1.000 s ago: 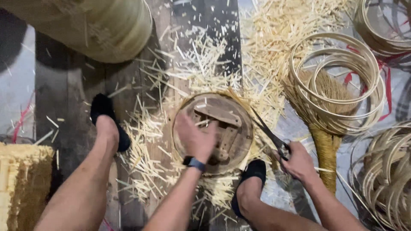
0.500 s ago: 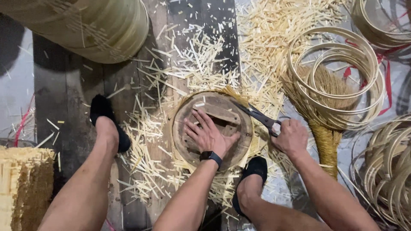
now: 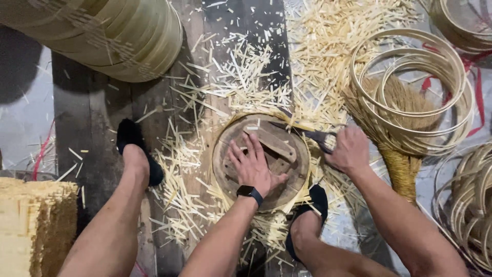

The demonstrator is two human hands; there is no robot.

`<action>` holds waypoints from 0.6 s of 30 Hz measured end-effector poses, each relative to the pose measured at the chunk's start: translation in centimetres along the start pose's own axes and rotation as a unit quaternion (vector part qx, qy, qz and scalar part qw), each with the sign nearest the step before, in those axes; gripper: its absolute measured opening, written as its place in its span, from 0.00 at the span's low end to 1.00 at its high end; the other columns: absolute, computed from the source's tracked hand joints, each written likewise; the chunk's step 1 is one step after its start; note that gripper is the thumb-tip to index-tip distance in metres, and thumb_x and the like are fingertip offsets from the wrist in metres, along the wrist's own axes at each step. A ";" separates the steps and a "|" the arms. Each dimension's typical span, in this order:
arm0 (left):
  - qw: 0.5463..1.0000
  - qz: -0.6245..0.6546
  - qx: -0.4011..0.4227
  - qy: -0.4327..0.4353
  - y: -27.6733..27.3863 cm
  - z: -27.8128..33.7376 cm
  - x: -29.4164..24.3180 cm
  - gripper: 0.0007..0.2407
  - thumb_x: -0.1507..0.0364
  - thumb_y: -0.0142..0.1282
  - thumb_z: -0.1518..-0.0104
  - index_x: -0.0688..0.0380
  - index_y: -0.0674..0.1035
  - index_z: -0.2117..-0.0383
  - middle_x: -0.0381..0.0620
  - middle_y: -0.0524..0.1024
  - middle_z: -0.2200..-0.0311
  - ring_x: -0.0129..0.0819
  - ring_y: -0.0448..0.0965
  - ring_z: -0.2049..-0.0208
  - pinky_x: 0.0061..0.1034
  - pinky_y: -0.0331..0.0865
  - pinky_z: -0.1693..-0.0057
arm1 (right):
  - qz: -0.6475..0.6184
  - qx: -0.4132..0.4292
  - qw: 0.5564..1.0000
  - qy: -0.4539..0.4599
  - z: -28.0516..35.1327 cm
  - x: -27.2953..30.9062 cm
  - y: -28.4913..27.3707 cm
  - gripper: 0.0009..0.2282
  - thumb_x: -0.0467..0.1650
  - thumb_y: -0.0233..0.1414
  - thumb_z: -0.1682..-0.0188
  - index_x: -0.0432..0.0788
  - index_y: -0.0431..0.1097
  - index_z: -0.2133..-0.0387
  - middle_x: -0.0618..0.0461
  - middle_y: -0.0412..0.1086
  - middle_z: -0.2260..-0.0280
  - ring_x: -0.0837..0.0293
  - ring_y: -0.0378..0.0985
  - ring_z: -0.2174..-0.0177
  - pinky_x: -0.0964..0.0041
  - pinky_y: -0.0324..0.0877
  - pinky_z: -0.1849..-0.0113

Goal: Fitting a woven bamboo mat into a circular frame and trimming the excess to make a steamer base.

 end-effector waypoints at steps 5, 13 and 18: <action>0.999 0.004 0.012 0.041 0.1 -0.2 0.9 0.64 0.39 0.68 0.67 0.67 0.35 0.32 0.68 0.36 0.29 0.78 0.31 0.31 0.65 0.26 0.31 | 0.035 0.069 0.997 -0.003 -0.5 -1.1 2.1 0.12 0.40 0.56 0.54 0.43 0.71 0.68 0.55 0.64 0.74 0.58 0.67 0.70 0.60 0.71 0.65; 0.983 -0.046 0.006 0.180 -0.9 0.2 0.7 0.64 0.42 0.71 0.68 0.69 0.39 0.30 0.65 0.40 0.29 0.77 0.34 0.31 0.63 0.28 0.29 | -0.010 0.030 0.999 -0.014 1.2 -3.3 2.8 0.30 0.53 0.58 0.65 0.39 0.70 0.63 0.47 0.65 0.66 0.51 0.69 0.63 0.57 0.70 0.60; 0.979 -0.066 0.060 0.184 -1.3 0.5 1.2 0.64 0.44 0.72 0.69 0.67 0.38 0.31 0.65 0.36 0.28 0.75 0.32 0.30 0.60 0.27 0.29 | 0.021 0.142 0.989 -0.026 -1.5 0.7 0.6 0.31 0.56 0.54 0.58 0.37 0.70 0.63 0.48 0.66 0.67 0.54 0.70 0.64 0.60 0.69 0.60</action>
Point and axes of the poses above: each hand's wrist, its own z-axis away from the middle knuckle, its own y-axis out of the palm, x = y × z, the point moved 5 cm from there along -z, towards the middle knuckle
